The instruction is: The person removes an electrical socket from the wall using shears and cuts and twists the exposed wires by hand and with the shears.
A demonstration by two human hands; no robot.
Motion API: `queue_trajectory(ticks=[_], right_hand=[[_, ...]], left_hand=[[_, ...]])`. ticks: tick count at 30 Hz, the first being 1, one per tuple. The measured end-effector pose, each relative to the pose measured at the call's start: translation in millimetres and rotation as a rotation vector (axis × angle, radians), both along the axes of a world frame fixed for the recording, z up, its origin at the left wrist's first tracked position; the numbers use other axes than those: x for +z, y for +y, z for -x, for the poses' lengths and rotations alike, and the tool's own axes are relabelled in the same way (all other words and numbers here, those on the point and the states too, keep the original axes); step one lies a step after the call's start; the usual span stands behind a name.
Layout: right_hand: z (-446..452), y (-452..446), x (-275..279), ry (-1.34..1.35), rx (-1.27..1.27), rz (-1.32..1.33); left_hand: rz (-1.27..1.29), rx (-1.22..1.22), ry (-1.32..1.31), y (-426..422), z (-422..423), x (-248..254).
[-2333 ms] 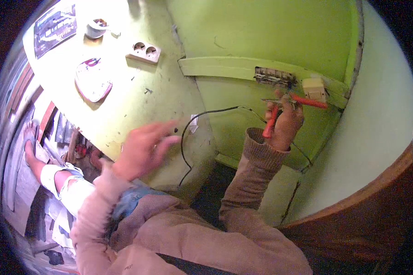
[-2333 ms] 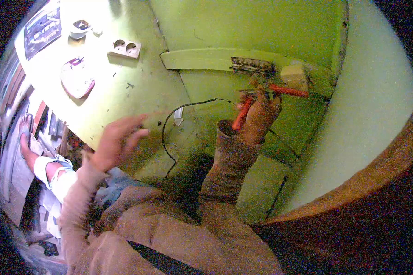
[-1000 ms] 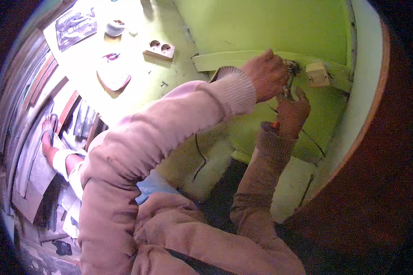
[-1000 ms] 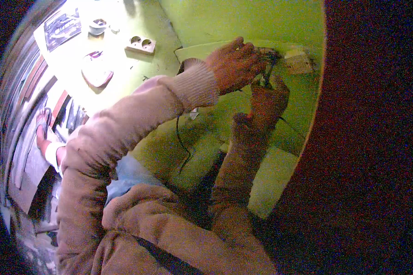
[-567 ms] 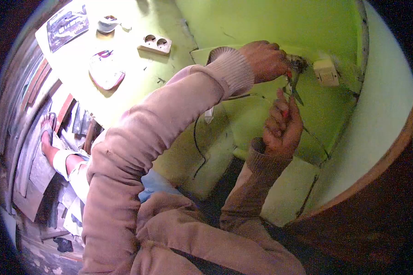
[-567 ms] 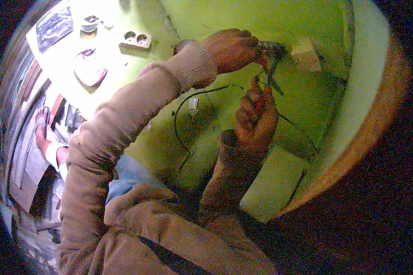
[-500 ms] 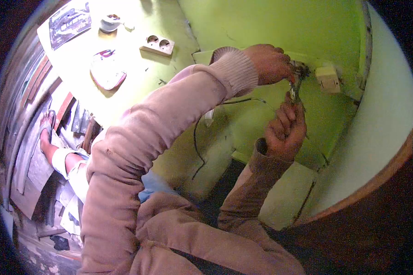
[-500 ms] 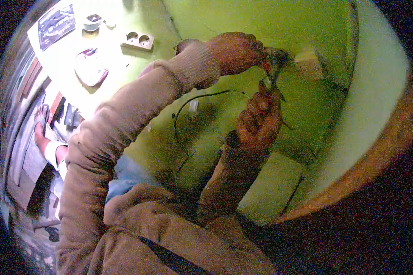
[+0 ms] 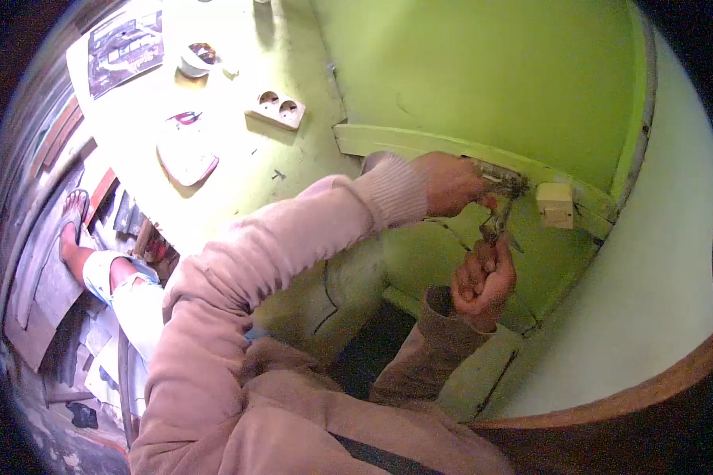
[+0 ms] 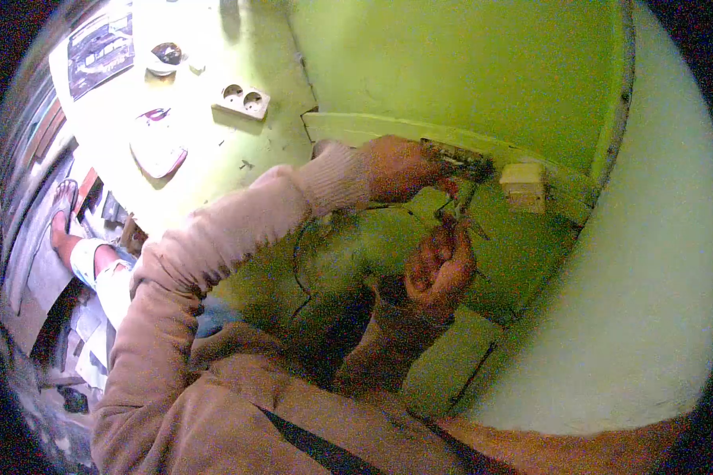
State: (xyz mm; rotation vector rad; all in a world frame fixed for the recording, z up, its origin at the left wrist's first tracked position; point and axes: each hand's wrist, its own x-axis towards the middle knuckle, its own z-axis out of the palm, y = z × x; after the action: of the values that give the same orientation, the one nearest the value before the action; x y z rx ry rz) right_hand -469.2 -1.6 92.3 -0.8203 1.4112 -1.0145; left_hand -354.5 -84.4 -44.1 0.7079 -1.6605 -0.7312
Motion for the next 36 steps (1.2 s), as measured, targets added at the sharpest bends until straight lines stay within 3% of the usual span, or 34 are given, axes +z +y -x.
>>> queue_trajectory(ticks=[1,3,4,6,8,13,15,16,18,19,20,25,27,29,31,33,34,36], right_hand=[[-1.3,0.3,4.7,0.004,-0.004,0.007],[-5.9,1.5,10.3,0.379,-0.039,0.013],[-14.3,1.7,10.7,0.378,-0.037,0.014],[-33.1,6.0,13.3,1.062,0.019,0.01],[-9.7,-2.5,5.9,1.164,0.075,0.13],[-8.9,-1.4,13.3,1.538,0.204,0.261],[-39.8,14.6,13.9,1.168,0.014,0.154],[-38.6,15.6,13.8,1.162,0.025,0.161],[-27.0,13.0,11.8,0.798,-0.131,0.267],[-22.2,11.8,11.3,0.798,-0.127,0.266],[-19.3,10.9,11.2,0.841,-0.075,0.303],[-23.9,1.9,5.3,0.943,0.012,0.366],[-17.5,-6.6,2.5,1.142,0.053,0.401],[-13.6,-13.0,2.0,1.189,0.05,0.402],[-12.7,-15.8,4.0,1.236,0.044,0.402],[-19.3,-14.3,9.9,1.696,0.138,0.391],[-25.4,-14.9,8.8,1.693,0.13,0.387],[-37.2,-8.3,8.3,2.065,0.257,0.461]], left_hand=[[-0.005,0.024,0.091,2.9,10.6,-3.8],[-0.019,0.051,0.182,8.0,38.0,-13.8],[-0.115,0.04,0.222,10.5,50.8,-17.6],[-0.209,0.017,0.274,24.9,86.4,-15.7],[-0.115,0.169,0.501,32.1,110.3,-13.0],[-0.149,0.149,0.438,32.9,125.5,-11.1],[-0.091,0.22,0.41,34.7,119.2,-13.2],[-0.063,0.252,0.4,34.0,117.0,-13.5],[-0.038,0.293,0.393,35.7,110.0,-6.7],[-0.127,0.21,0.533,36.0,108.8,-1.5],[-0.215,0.12,0.673,37.0,110.3,0.9],[-0.117,0.194,0.662,28.9,118.4,-6.4],[-0.071,0.222,0.704,28.1,117.5,-8.5],[-0.171,0.072,0.577,26.5,115.5,-10.3],[-0.192,0.063,0.619,30.2,117.5,-5.6],[-0.209,0.045,0.659,32.5,127.3,0.7],[-0.257,0.011,0.726,32.9,131.3,5.1],[-0.3,-0.046,0.787,52.6,140.0,-0.6]])
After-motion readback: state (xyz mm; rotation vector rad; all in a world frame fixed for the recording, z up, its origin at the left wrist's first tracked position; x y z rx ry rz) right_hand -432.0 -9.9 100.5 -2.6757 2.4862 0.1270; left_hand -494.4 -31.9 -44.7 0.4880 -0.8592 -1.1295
